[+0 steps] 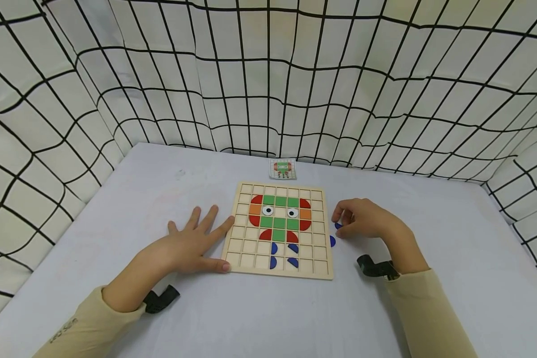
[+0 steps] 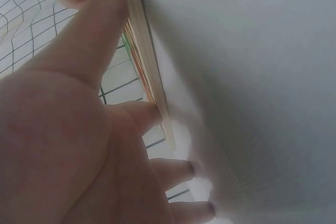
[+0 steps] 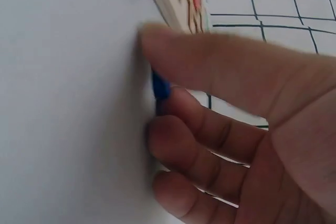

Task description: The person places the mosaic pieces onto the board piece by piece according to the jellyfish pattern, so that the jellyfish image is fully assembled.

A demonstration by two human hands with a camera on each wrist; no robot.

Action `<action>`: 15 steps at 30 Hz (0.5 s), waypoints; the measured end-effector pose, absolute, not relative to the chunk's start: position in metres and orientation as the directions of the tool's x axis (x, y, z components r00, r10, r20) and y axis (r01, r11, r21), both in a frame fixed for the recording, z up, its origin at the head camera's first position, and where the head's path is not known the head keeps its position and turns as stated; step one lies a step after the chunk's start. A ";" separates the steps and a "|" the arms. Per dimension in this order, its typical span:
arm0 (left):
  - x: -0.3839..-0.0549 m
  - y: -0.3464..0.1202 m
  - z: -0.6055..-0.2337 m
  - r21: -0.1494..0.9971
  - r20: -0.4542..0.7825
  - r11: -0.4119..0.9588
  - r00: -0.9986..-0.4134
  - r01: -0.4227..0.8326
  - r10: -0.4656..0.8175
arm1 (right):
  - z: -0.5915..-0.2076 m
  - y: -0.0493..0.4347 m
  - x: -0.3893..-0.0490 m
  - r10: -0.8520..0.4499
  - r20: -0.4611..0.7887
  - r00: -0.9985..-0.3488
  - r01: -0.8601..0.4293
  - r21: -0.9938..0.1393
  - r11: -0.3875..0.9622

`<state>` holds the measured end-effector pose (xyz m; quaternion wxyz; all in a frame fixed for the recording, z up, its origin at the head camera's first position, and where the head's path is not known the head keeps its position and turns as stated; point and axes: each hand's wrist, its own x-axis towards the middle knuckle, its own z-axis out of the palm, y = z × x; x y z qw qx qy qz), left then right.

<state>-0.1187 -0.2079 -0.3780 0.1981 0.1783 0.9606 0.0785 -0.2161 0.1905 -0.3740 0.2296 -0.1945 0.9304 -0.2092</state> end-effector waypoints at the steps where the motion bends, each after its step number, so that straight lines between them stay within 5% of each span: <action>1: -0.119 -0.208 -0.378 0.222 -0.352 0.924 -0.858 0.311 0.373 | -0.374 0.190 -0.216 -0.457 -0.349 -0.818 -0.262 -0.481 0.837; 15: -0.119 -0.208 -0.377 0.224 -0.353 0.923 -0.857 0.312 0.375 | -0.380 0.181 -0.216 -0.428 -0.289 -0.856 -0.262 -0.471 0.842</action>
